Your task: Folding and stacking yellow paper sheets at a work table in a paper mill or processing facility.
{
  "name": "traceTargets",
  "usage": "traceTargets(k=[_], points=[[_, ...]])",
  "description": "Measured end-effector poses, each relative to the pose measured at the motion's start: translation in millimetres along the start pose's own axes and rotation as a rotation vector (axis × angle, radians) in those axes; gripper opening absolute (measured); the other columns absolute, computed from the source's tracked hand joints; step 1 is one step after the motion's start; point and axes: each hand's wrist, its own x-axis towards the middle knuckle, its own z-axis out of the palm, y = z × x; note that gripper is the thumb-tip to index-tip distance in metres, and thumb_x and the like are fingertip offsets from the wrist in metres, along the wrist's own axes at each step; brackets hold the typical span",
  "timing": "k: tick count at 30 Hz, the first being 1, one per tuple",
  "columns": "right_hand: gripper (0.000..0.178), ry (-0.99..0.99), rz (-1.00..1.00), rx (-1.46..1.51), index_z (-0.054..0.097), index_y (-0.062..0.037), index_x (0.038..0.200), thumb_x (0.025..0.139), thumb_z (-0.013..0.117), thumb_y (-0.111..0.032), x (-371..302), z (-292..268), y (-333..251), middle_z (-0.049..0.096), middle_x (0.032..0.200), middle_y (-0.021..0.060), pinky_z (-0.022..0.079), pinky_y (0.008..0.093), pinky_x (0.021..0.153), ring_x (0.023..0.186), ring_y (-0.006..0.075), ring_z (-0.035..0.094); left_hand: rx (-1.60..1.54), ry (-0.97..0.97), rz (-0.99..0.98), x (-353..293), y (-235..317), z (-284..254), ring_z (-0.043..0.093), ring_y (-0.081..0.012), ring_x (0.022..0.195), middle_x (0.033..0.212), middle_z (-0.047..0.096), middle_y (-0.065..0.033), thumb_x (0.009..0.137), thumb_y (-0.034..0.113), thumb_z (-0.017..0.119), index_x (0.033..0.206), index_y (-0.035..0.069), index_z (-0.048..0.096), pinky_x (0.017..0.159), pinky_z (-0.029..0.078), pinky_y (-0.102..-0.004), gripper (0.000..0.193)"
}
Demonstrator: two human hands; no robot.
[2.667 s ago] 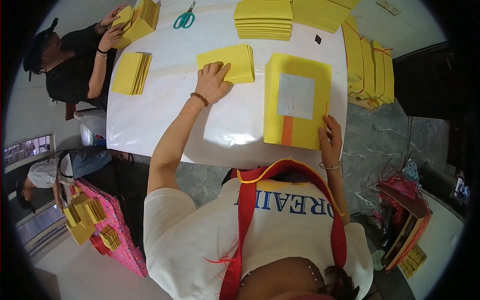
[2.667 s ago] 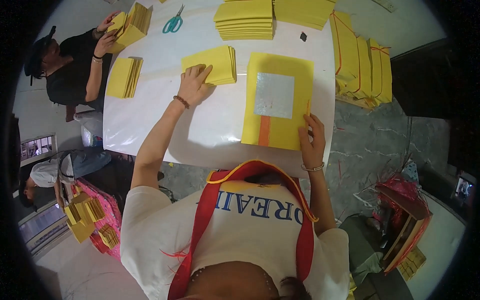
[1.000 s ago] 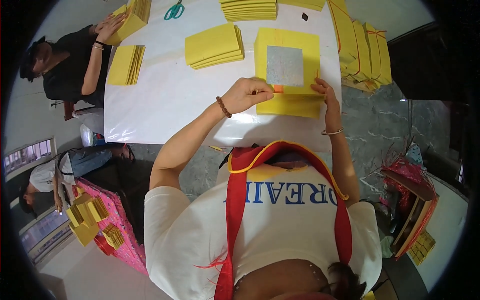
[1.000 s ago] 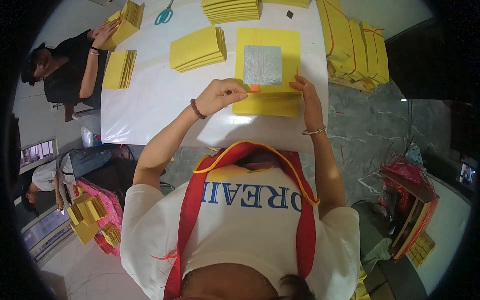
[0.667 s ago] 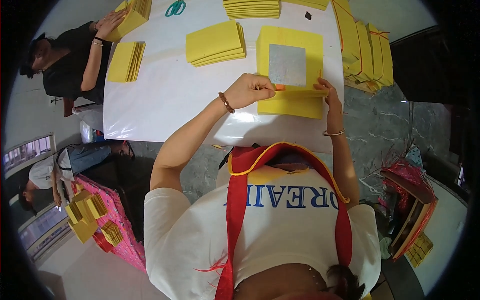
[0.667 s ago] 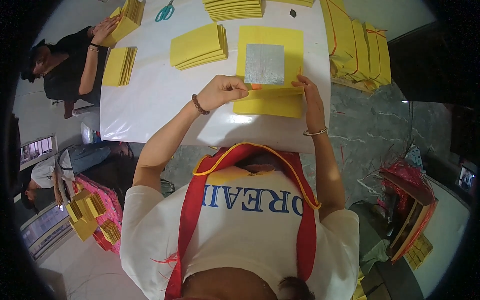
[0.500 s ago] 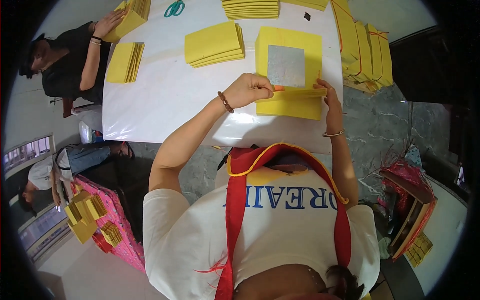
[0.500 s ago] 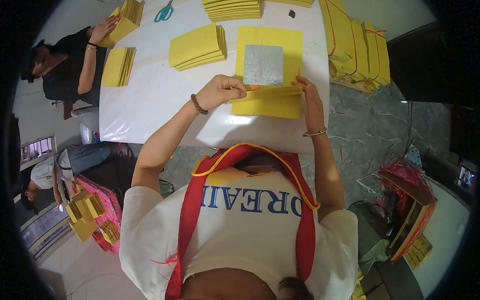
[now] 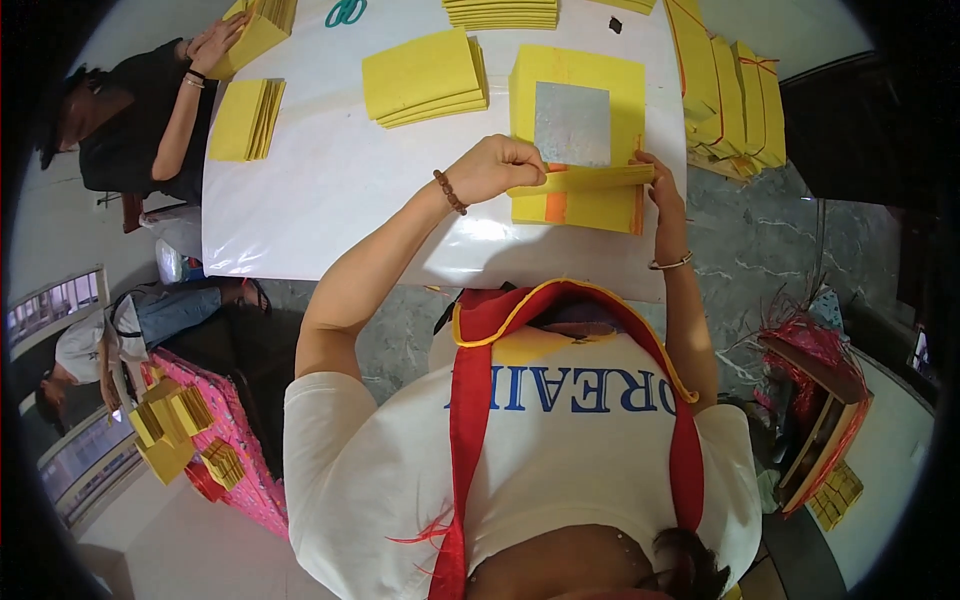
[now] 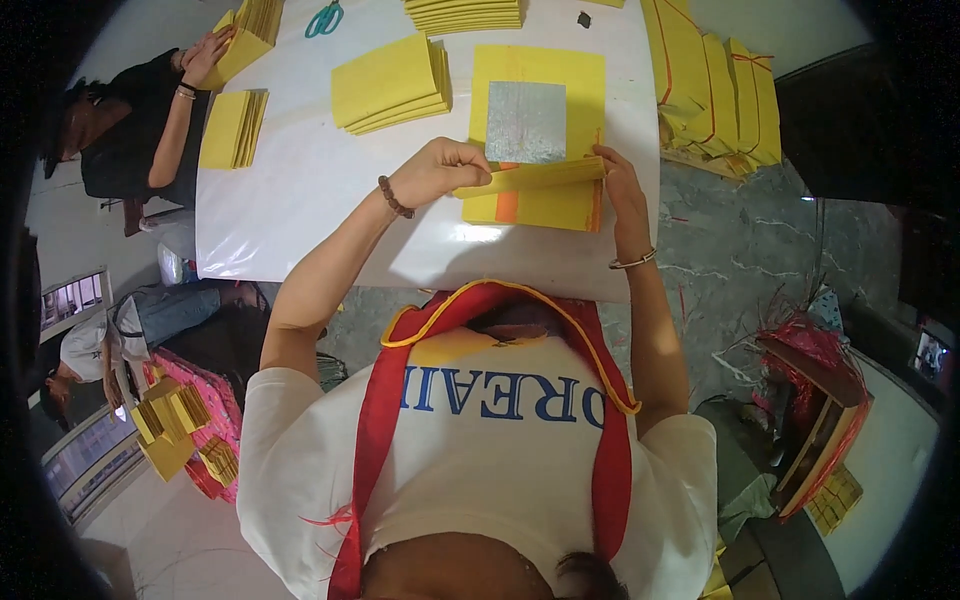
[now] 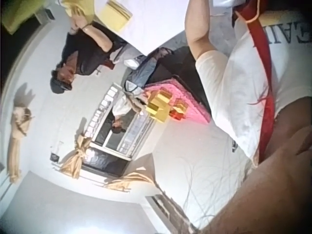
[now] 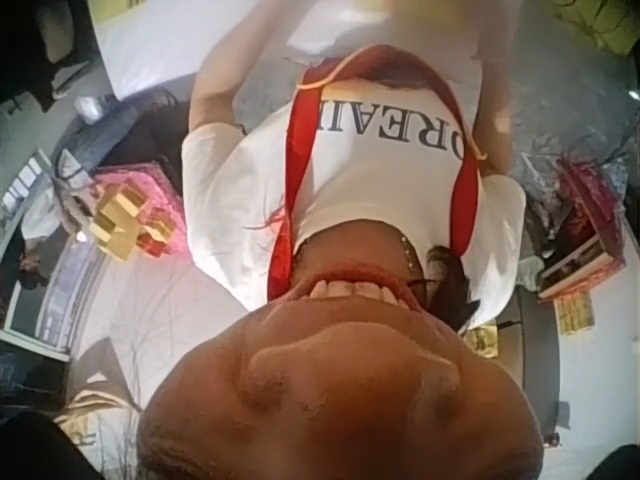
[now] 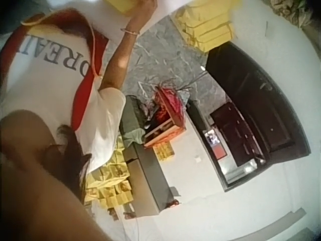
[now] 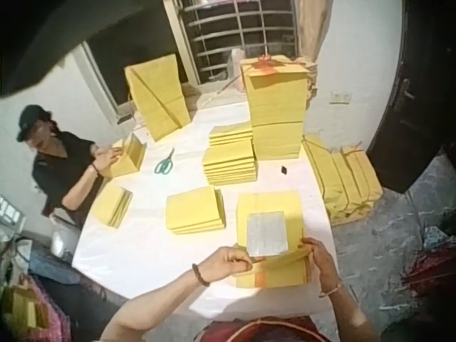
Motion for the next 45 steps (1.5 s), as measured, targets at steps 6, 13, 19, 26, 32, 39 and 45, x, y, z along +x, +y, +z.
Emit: traceTargets(k=[6, 13, 19, 26, 32, 39, 45], points=[[0.031, -0.047, -0.144, 0.007, 0.055, -0.0058, 0.112, 0.082, 0.058, -0.011, -2, 4, -4, 0.044, 0.126, 0.0095, 0.033, 0.0324, 0.098, 0.118, 0.02, 0.042, -0.002, 0.055, 0.02, -1, -7, 0, 0.05, -0.0056, 0.064, 0.068, 0.059, 0.0003, 0.078, 0.015, 0.06, 0.079, 0.0, 0.064, 0.059, 0.042, -0.0204, 0.016], [0.025, -0.02, -0.166, 0.123, 0.057, -0.0055, 0.104, 0.079, 0.059, -0.004, 1, 2, 22, 0.044, 0.125, 0.0083, 0.037, 0.031, 0.094, 0.114, 0.0204, 0.045, 0.433, 0.056, 0.52, -16, -5, -3, 0.037, -0.0272, 0.115, 0.124, 0.046, -0.0101, 0.07, 0.028, 0.071, 0.126, 0.008, 0.045, 0.097, 0.029, -0.0368, 0.065], [0.029, -0.045, -0.2, 0.007, 0.058, -0.0077, 0.104, 0.076, 0.062, -0.005, 4, -1, 18, 0.045, 0.125, 0.009, 0.037, 0.0321, 0.094, 0.115, 0.0231, 0.045, 1.053, 0.423, 0.498, -4, -34, 5, 0.045, -0.0263, 0.107, 0.119, 0.052, -0.007, 0.075, 0.018, 0.06, 0.118, 0.013, 0.054, 0.087, 0.035, -0.0388, 0.044], [0.028, 0.029, -0.696, -0.552, 0.062, -0.0113, 0.097, 0.069, 0.065, -0.012, 0, -8, -15, 0.052, 0.12, 0.0122, 0.037, 0.0376, 0.091, 0.109, 0.0291, 0.05, 1.185, 0.472, 0.841, -24, -16, 14, 0.051, -0.0221, 0.095, 0.103, 0.057, -0.0039, 0.07, 0.009, 0.057, 0.103, 0.014, 0.059, 0.076, 0.041, -0.0349, 0.033], [0.025, -0.233, -0.642, -0.639, 0.064, -0.013, 0.094, 0.069, 0.065, -0.016, -13, -12, -24, 0.063, 0.102, 0.0016, 0.035, 0.0317, 0.077, 0.099, 0.0204, 0.056, 0.876, 0.427, 0.711, -37, -31, 22, 0.055, -0.0256, 0.084, 0.093, 0.061, -0.009, 0.077, 0.011, 0.054, 0.1, 0.008, 0.059, 0.072, 0.044, -0.0347, 0.023], [0.034, -0.01, 0.1, -0.13, 0.057, -0.0077, 0.11, 0.078, 0.065, -0.016, 2, 13, -38, 0.063, 0.077, 0.0037, 0.044, 0.0259, 0.056, 0.061, 0.0102, 0.056, 0.238, 0.566, 0.153, -16, -17, 28, 0.049, -0.0182, 0.051, 0.057, 0.051, -0.0082, 0.084, 0.014, 0.055, 0.087, 0.002, 0.06, 0.05, 0.04, -0.0327, 0.014], [0.043, 0.092, -0.031, -0.291, 0.055, -0.0096, 0.117, 0.076, 0.066, -0.017, 14, 17, -33, 0.062, 0.073, 0.0043, 0.042, 0.0238, 0.053, 0.054, 0.0089, 0.051, -0.224, 0.587, 0.144, 8, -42, 26, 0.042, -0.0072, 0.05, 0.057, 0.047, 0.0002, 0.084, 0.011, 0.054, 0.11, 0.0, 0.053, 0.047, 0.036, -0.0243, 0.028]])
